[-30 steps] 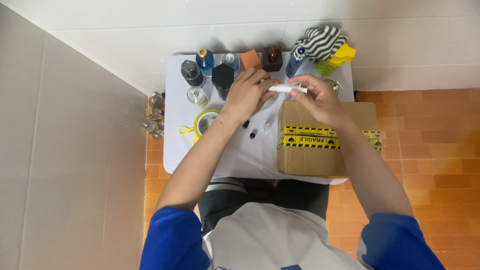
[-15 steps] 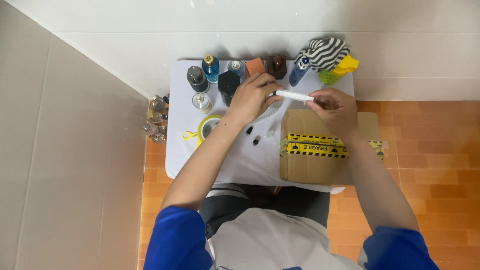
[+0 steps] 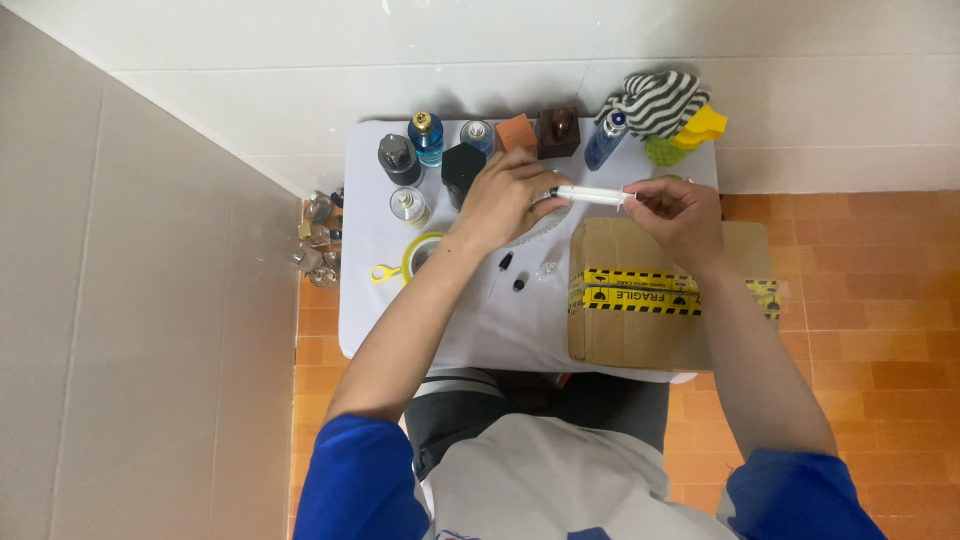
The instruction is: Packing perfume bottles and accessories into a cardboard box for shipping
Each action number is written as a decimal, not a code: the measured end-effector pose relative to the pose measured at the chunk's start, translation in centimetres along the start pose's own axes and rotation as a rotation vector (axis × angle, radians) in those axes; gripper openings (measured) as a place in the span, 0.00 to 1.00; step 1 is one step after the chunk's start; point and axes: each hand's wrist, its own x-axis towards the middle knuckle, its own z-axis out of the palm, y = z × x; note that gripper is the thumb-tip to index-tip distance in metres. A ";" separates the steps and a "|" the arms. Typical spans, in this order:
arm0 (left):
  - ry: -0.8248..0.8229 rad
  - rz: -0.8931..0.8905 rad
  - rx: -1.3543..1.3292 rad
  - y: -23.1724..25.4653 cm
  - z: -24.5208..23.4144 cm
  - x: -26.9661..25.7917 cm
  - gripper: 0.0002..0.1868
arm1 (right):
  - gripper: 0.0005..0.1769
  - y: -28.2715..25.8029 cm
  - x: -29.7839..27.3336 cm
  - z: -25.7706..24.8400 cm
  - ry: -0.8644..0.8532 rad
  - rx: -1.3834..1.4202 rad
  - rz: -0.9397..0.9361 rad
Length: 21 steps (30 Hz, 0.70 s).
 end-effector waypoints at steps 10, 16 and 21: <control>0.025 -0.021 -0.055 -0.3 -0.1 0.4 0.10 | 0.12 -0.7 0.0 0.3 0.024 0.046 -0.037; 0.027 0.011 -0.056 -0.4 -0.1 0.5 0.10 | 0.11 -2.0 -0.2 0.4 0.011 0.068 -0.032; 0.031 0.014 -0.051 -0.1 -0.1 0.5 0.10 | 0.11 -2.5 -0.5 -0.2 -0.028 0.052 0.032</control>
